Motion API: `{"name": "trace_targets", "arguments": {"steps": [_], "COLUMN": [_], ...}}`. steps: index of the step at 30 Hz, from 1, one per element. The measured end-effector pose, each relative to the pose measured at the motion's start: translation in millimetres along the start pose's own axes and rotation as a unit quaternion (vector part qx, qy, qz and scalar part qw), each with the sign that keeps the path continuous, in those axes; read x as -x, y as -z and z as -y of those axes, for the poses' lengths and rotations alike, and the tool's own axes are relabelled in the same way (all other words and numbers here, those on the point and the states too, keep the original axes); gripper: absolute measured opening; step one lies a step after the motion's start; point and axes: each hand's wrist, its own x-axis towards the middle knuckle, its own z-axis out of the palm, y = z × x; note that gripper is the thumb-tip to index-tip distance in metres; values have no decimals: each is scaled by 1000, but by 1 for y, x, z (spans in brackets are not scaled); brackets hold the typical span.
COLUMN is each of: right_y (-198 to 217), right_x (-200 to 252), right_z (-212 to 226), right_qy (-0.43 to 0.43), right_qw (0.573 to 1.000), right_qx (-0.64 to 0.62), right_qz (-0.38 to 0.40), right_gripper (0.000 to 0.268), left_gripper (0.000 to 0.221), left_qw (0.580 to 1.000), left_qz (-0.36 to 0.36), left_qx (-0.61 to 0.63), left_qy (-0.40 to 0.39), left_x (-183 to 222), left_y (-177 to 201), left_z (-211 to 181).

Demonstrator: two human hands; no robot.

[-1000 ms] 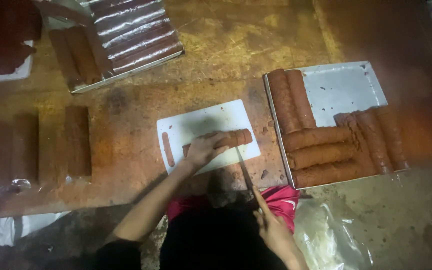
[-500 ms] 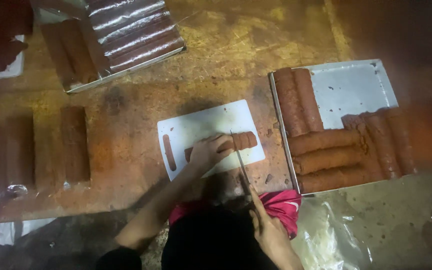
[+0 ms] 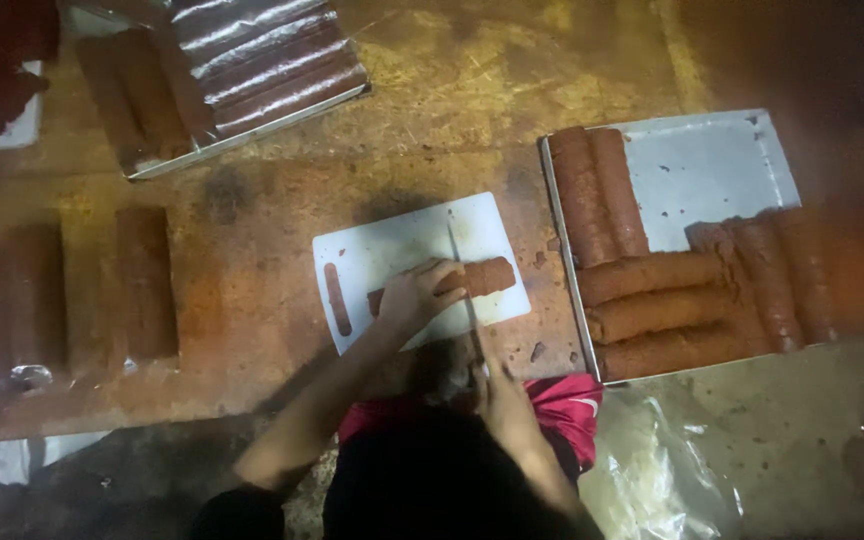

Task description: Cutting long food rolls into smaller segments and arranging them on a tray

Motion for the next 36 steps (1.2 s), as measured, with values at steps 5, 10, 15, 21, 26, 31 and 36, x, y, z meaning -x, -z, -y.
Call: {"name": "trace_targets", "arguments": {"steps": [5,10,15,21,26,31,36], "right_y": [-39,6,21,15,11,-14,-36], "right_x": [58,90,101,90,75,-25,-75], "right_z": [-85,-49,-21,-5,-1,17,7], "right_qy": [-68,-55,-84,-98,-65,97,61], "right_qw": [994,996,991,984,992,995,998], "right_qx": [52,57,91,129,79,-2,1], "right_qz": [63,44,50,73,76,-26,26], "right_gripper": [75,75,76,73,75,75,83], "left_gripper": [32,52,44,35,27,32,32], "left_qw": [972,995,997,998,967,999,996], "left_qz": [-148,30,49,-7,-136,10,-50], "left_qx": [-104,-12,20,0,-32,-12,25], "left_qy": [-153,-97,-61,-58,-212,-44,-64], "left_x": [3,7,19,18,9,4,8], "left_y": [-17,14,28,9,1,8,-8], "left_z": [28,31,17,26,38,35,48]}}
